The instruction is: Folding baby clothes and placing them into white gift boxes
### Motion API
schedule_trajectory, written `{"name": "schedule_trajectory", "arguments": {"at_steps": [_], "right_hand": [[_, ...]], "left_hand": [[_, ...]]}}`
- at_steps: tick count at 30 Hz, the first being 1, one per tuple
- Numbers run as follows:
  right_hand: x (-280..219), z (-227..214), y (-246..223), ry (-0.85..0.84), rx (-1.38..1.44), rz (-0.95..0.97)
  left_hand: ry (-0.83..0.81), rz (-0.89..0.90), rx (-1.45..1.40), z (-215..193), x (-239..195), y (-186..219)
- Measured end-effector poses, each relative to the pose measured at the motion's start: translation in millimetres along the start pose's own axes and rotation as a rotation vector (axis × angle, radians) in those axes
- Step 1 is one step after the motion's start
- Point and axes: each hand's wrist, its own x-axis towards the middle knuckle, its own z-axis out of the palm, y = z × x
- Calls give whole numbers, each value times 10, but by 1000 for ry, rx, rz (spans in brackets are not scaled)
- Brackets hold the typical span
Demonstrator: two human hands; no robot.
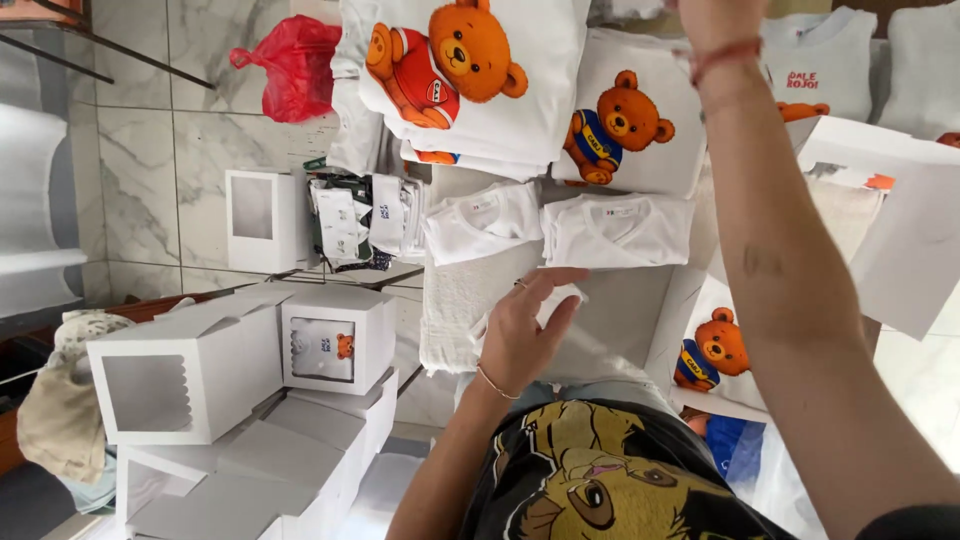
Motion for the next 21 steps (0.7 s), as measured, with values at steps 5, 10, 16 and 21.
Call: {"name": "schedule_trajectory", "arguments": {"at_steps": [5,10,16,21], "right_hand": [[-1354,-537,-1288,29,-62,-178],[-2502,-844,-1439,-226,516,249],[-2902,-1292,-1360,-247,525,289],[-3025,-1695,-1276,-356,381,156]], "left_hand": [[181,225,8,348,-79,279],[204,357,44,683,-412,291],[7,144,-206,859,-743,428],[-26,149,-71,917,-749,667]]}}
